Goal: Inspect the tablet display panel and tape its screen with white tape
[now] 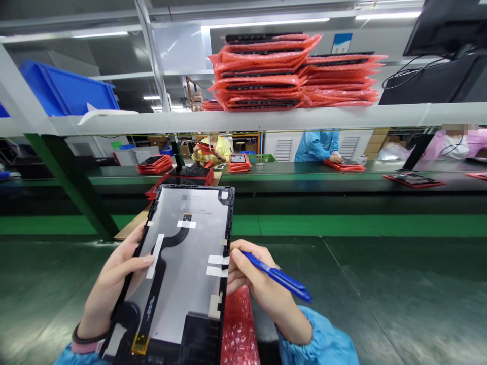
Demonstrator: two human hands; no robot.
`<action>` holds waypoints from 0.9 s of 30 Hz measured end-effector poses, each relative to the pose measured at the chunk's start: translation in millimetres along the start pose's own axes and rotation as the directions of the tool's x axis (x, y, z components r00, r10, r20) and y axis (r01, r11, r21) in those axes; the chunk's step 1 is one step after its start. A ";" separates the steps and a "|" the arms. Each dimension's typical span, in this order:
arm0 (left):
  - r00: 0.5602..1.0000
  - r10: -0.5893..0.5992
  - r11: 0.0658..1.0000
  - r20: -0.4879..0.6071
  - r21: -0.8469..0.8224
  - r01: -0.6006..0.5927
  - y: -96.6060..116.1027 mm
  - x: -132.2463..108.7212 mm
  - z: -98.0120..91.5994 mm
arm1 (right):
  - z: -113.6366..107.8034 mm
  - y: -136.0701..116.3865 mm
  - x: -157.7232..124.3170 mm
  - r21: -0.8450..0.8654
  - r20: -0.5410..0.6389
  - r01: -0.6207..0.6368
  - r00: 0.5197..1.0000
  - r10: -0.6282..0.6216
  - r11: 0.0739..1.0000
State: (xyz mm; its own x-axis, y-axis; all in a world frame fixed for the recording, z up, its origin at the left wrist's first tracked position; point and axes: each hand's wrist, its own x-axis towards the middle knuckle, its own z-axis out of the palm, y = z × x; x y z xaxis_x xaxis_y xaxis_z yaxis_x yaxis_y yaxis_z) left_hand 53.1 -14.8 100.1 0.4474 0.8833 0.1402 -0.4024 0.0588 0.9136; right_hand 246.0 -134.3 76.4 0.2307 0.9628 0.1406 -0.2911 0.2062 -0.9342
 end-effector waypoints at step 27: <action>0.796 0.408 0.630 0.447 0.494 -0.600 -17.8 -2.2 -12.5 | -11.1 20.5 10.5 0.120 0.015 0.034 0.999 -0.036 0.992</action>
State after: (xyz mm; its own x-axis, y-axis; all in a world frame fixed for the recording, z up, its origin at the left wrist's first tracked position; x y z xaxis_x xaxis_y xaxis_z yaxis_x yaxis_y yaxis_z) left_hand 49.2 -12.0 78.7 0.5489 0.5193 0.6550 -0.1276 -0.7224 0.6797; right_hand 252.8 -122.0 55.1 0.2272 0.9572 0.1795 -0.3927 0.2587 -0.8825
